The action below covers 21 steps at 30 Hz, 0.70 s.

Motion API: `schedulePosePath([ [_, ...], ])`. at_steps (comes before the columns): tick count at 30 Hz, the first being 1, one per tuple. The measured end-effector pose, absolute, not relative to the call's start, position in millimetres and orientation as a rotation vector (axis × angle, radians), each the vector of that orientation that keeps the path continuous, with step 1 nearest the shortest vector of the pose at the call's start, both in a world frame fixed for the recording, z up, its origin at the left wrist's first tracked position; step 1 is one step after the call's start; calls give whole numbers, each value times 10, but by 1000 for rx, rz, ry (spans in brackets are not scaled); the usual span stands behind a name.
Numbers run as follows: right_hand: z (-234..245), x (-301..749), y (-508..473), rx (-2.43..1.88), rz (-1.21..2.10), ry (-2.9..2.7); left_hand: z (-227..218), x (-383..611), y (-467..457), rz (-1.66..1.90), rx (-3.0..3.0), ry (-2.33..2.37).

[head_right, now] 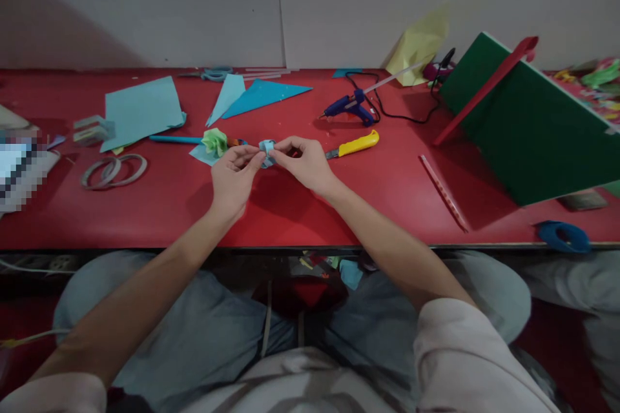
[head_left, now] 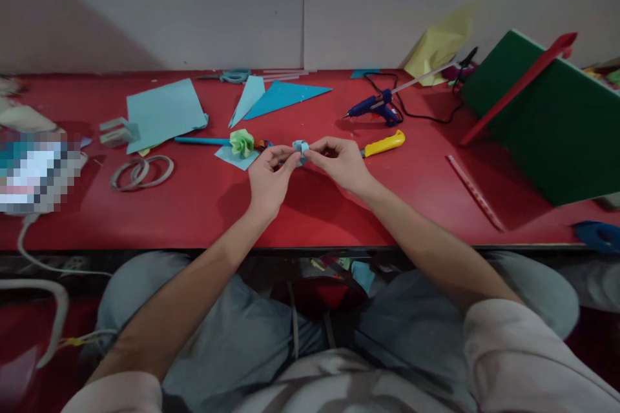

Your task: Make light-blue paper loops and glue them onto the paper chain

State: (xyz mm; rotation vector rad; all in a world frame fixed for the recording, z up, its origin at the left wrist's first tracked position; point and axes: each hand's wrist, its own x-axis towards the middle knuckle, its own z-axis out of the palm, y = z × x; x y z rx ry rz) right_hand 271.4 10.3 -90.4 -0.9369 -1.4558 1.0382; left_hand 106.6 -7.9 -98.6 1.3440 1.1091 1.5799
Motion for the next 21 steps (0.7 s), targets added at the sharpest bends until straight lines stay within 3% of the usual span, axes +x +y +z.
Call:
schedulePosePath([
  [11,-943,2724,104,-906,959,-1497,-1042,998,-51,1569,1688,1238],
  [21,-906,2765,98,-866,915,-1657,-990,968,-31,1563,1580,1311],
])
